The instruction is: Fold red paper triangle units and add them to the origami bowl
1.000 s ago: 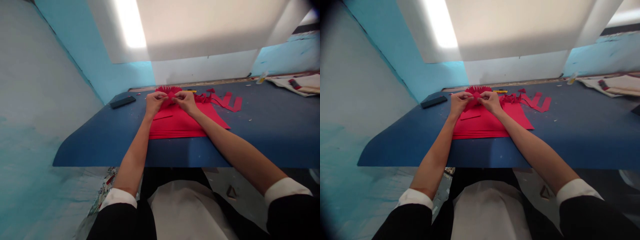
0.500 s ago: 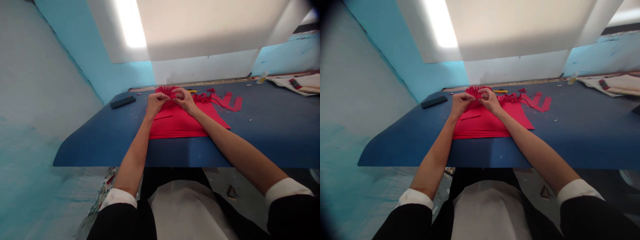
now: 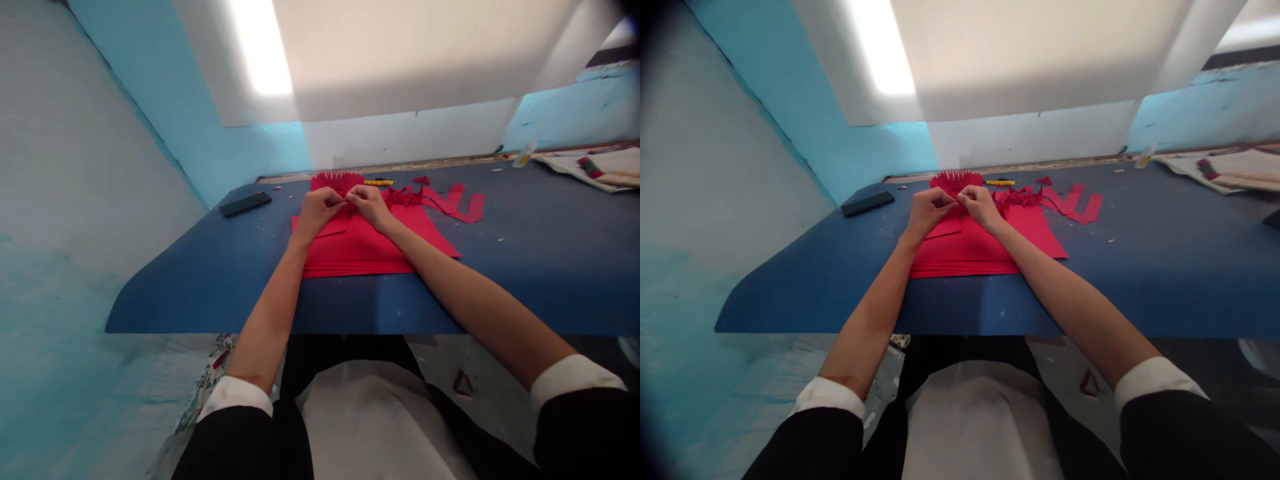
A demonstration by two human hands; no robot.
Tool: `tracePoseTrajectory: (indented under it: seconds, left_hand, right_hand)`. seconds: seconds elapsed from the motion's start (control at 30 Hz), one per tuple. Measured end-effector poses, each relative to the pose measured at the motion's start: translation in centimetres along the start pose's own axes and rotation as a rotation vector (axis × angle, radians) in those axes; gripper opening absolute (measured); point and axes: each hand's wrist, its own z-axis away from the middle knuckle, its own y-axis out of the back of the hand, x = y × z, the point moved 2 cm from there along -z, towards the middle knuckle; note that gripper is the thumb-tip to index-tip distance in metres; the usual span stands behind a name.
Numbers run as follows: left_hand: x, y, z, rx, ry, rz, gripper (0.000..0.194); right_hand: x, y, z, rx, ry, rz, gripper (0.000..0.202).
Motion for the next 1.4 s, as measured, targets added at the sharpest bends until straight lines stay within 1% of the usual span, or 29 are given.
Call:
tracePoseTrajectory:
  seconds: [0.17, 0.23, 0.33, 0.37, 0.5, 0.57, 0.63, 0.8, 1.0, 1.17, 1.4]
  left_hand:
    - [-0.2, 0.0, -0.1, -0.032, -0.013, -0.057, 0.036]
    - [-0.3, -0.1, -0.1, -0.054, 0.0, -0.088, 0.027]
    - [-0.2, -0.2, 0.1, -0.092, 0.029, -0.105, 0.007]
    - [-0.1, -0.3, 0.2, -0.098, 0.035, -0.097, 0.007]
    - [0.7, -0.3, 0.4, -0.104, 0.048, -0.027, 0.026]
    - [1.0, -0.3, 0.4, -0.122, 0.06, 0.004, 0.027]
    - [1.1, -0.3, 0.4, -0.124, 0.072, 0.001, 0.024]
    - [0.9, -0.1, 0.2, -0.114, 0.082, -0.118, 0.016]
    - [0.9, 0.0, 0.1, -0.109, 0.059, -0.115, 0.019]
    - [1.0, -0.1, 0.0, -0.106, 0.074, -0.1, 0.022]
    - [0.7, -0.1, 0.1, -0.095, 0.061, -0.116, 0.022]
  right_hand:
    - [-0.3, 0.2, 0.0, 0.067, 0.043, 0.059, 0.022]
    - [-0.6, 0.3, 0.0, 0.097, 0.066, 0.089, 0.021]
    - [-1.0, 0.5, 0.0, 0.177, 0.106, 0.139, 0.02]
    - [-1.2, 0.6, 0.0, 0.204, 0.112, 0.151, 0.02]
    - [-1.3, 0.9, 0.0, 0.26, 0.101, 0.191, 0.019]
    - [-1.2, 1.0, -0.1, 0.263, 0.103, 0.202, 0.019]
    - [-1.1, 1.0, -0.1, 0.257, 0.11, 0.206, 0.019]
    - [-1.0, 0.7, 0.0, 0.25, 0.123, 0.236, 0.018]
    - [-1.1, 0.6, 0.1, 0.258, 0.14, 0.234, 0.019]
    - [-1.1, 0.6, 0.0, 0.245, 0.136, 0.236, 0.02]
    - [-1.2, 0.4, 0.0, 0.18, 0.154, 0.224, 0.019]
